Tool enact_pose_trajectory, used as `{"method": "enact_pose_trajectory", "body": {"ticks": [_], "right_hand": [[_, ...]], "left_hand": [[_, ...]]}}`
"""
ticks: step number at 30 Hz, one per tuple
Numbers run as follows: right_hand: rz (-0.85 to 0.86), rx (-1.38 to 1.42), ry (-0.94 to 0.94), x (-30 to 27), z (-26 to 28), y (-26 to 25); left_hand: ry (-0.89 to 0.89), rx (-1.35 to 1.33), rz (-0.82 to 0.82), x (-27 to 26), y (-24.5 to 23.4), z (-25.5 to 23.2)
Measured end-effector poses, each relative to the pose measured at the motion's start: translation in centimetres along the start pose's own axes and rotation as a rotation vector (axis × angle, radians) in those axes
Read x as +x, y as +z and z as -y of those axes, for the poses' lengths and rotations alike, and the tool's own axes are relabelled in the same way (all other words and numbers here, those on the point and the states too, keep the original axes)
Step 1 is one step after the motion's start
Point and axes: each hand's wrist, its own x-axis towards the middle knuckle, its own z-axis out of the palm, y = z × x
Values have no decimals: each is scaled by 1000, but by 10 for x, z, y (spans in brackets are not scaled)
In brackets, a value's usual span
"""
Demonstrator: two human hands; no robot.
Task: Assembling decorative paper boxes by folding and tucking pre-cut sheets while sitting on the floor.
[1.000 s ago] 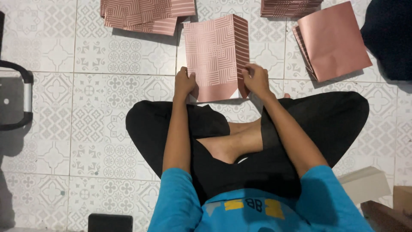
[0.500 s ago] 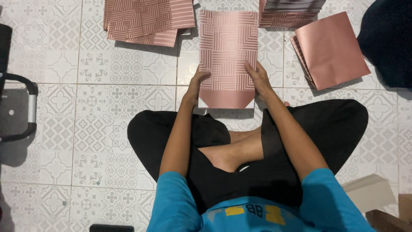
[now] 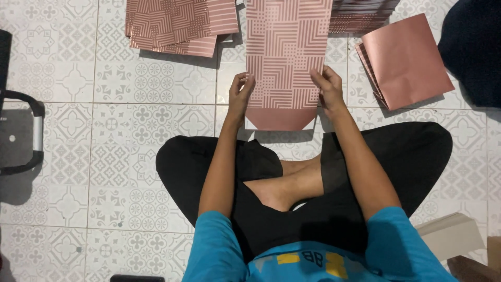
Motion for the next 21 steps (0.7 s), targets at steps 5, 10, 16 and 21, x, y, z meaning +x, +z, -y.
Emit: {"method": "enact_pose_trajectory", "body": {"ticks": [5,10,16,21], "right_hand": [[-92,-109,-62,-6,10,3],[-71,-31,-35,-11,20,5],[58,-107,-54,-1,6,1],[109,-199,-73,8,-18,-6]], "left_hand": [[13,-48,-116,3,-1,3],[1,-131,-3,15,-12,18],[57,59,62,2,1,8],[33,91,33,6,-1,23]]}}
